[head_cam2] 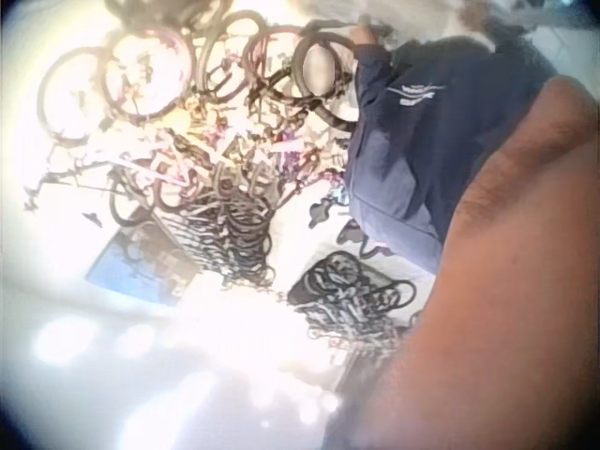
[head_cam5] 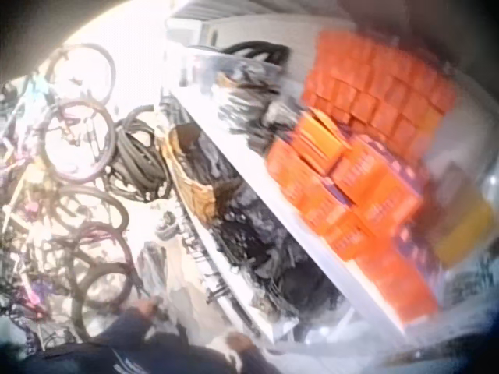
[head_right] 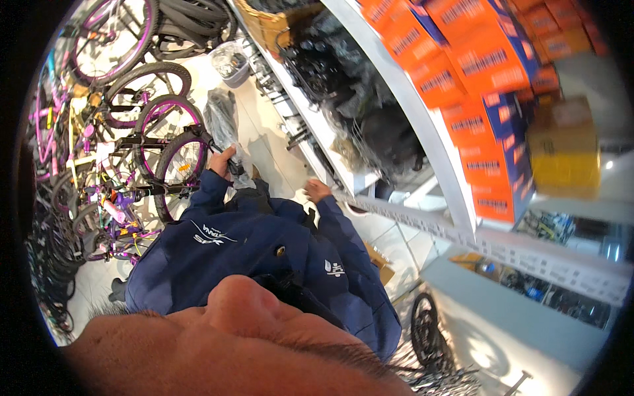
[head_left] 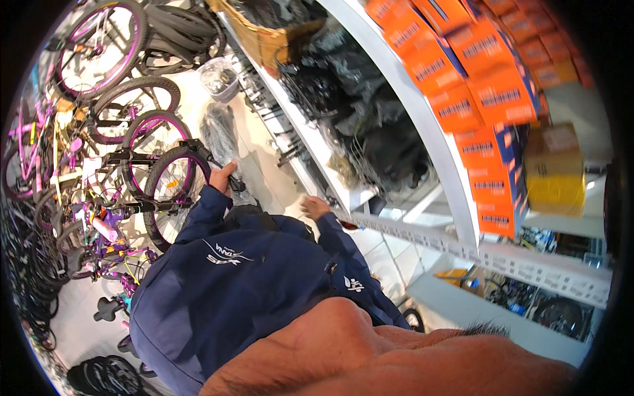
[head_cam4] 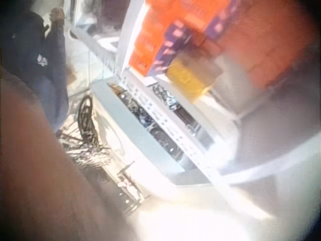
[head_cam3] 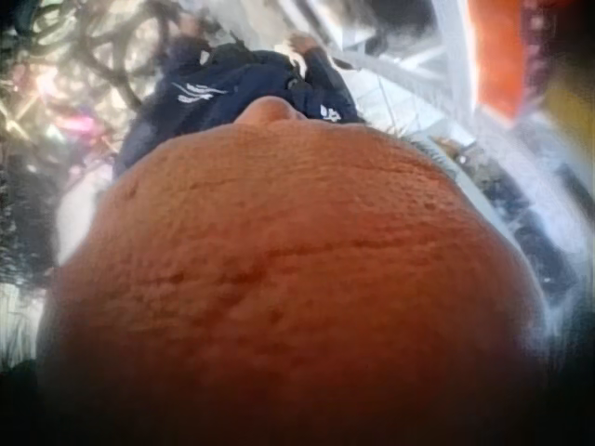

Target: The person unpacks bicycle parts from a cardboard box, removing plastic-wrapped items and placing them on the floor. They handle several wrapped components, including a kickstand, and briefly inspect a bicycle before returning to the box.

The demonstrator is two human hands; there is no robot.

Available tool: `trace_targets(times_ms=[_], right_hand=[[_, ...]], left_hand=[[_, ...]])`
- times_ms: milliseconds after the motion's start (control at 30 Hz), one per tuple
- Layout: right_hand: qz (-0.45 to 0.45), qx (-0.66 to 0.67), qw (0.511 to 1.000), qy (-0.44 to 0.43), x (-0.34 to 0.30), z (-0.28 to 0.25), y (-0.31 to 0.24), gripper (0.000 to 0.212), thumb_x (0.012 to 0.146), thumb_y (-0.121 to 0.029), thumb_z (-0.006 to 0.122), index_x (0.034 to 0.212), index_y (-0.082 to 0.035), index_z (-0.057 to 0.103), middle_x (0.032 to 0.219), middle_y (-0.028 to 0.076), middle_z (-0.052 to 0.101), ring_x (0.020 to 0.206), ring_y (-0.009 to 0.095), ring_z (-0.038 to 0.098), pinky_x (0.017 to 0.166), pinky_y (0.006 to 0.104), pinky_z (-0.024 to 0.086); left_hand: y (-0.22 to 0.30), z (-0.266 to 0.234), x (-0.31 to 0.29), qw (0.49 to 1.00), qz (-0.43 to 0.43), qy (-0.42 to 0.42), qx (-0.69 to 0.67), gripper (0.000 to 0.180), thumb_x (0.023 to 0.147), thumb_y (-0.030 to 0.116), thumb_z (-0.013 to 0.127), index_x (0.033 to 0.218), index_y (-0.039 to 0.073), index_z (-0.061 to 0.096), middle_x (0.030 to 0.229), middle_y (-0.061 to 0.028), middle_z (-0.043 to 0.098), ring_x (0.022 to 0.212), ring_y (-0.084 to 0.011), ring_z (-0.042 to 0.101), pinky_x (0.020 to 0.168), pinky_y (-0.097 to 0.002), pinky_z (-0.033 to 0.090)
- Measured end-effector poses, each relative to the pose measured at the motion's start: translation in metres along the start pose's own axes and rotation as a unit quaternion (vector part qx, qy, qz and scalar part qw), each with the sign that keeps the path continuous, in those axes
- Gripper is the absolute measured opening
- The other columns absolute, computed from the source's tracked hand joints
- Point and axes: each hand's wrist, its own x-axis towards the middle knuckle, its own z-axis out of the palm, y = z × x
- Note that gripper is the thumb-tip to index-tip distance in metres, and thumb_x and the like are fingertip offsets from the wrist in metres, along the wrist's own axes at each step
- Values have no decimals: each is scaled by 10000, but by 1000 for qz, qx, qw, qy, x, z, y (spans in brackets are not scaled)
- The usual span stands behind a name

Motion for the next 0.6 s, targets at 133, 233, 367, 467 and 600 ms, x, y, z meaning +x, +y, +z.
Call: trace_targets(times_ms=[133,233,367,467,600], right_hand=[[-215,-155,959,-103,16,193,-132,475,1054,-450,498,1322,-64,570,1136,104,691,997,200,691,790,326,565],[-104,-3,961,-258,29,286,-205,567,1045,-515,470,1386,-66,517,1184,108,669,1044,219,677,836,386,593],[-139,-78,958,-237,44,338,-266,456,1037,-405,547,1353,-76,538,1061,40,651,845,158,660,750,340,567],[-116,-158,949,-249,55,359,-309,299,994,-276,653,1218,-88,592,870,-36,582,659,56,527,552,221,414],[-152,-313,907,-238,53,387,-351,257,962,-229,693,1147,-64,626,850,-43,591,703,47,527,609,223,425]], left_hand=[[52,30,39,996,82,-21,-20,241,939,132,685,1145,12,648,987,-60,702,864,-184,686,776,-345,549],[98,46,77,986,121,-86,-69,311,940,75,634,1238,2,582,1072,-70,682,948,-203,679,838,-356,548],[163,57,114,964,199,-162,-67,328,902,103,641,1204,-23,617,1046,-109,708,924,-218,695,830,-354,560],[201,58,130,963,205,-171,32,521,824,288,746,1222,-20,609,1082,-120,714,964,-221,692,847,-351,559],[238,54,146,944,264,-173,96,426,876,203,697,1237,-3,604,1095,-81,690,1005,-186,660,901,-333,528]])
